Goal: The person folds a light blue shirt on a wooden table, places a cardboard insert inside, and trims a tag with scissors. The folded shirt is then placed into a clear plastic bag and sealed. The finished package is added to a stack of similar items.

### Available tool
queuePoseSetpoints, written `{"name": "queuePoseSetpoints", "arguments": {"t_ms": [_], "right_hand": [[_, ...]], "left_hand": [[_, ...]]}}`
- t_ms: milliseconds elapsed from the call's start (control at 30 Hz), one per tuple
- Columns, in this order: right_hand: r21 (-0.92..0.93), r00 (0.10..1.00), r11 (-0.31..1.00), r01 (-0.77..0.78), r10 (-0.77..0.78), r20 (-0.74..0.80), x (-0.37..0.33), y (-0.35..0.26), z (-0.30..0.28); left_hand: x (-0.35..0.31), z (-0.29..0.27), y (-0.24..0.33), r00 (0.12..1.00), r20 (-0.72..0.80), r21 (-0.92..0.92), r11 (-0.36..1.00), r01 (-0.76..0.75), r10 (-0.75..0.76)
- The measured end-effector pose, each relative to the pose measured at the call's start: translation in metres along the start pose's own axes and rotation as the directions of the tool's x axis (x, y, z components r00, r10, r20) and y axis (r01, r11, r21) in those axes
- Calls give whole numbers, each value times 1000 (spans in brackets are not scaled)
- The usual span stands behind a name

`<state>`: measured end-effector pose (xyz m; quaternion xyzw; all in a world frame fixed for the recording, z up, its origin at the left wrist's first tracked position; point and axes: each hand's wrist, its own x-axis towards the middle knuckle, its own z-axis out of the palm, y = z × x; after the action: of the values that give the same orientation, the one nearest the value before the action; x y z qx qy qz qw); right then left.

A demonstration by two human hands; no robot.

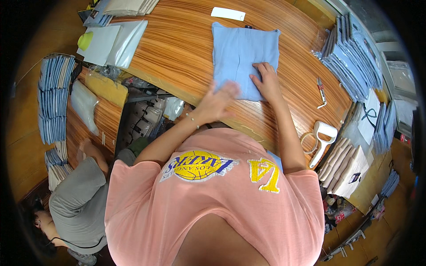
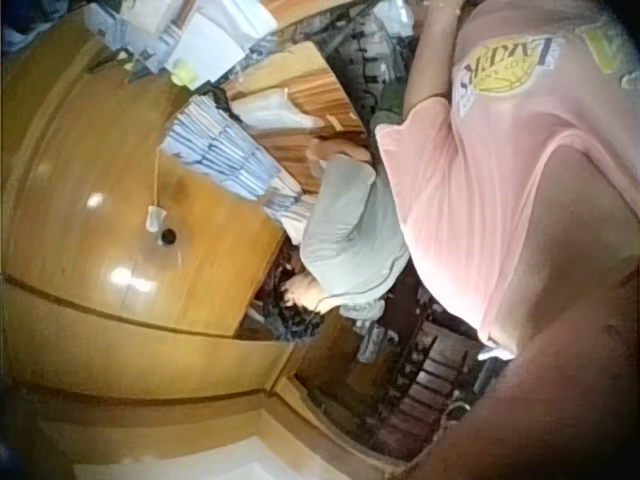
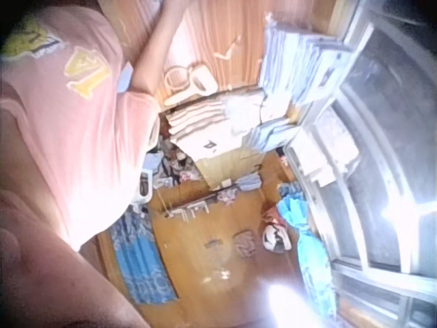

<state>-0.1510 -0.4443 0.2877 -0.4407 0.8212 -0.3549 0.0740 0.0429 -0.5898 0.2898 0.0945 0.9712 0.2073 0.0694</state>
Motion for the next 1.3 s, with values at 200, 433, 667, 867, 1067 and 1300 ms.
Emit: {"name": "queuePoseSetpoints", "arguments": {"t_ms": [200,433,667,867,1067,1300], "right_hand": [[213,912,927,-309,353,-210,39,37,-21],[365,650,591,-719,758,53,113,49,-21],[762,642,350,-544,759,109,100,45,-20],[805,668,348,-481,740,79,86,35,-37],[305,732,852,-426,523,-438,59,65,-33],[209,738,862,-461,504,-449,3,2,-31]], "left_hand": [[30,-38,-94,576,-441,-693,669,270,-689],[127,-68,-124,704,109,-977,56,207,-701],[142,-66,-138,776,37,-998,10,56,-630],[145,-78,-142,836,-131,-978,209,-20,-533],[141,-90,-99,720,-694,-163,971,-177,15],[138,-50,-60,913,-405,-127,992,-7,-46]]}}
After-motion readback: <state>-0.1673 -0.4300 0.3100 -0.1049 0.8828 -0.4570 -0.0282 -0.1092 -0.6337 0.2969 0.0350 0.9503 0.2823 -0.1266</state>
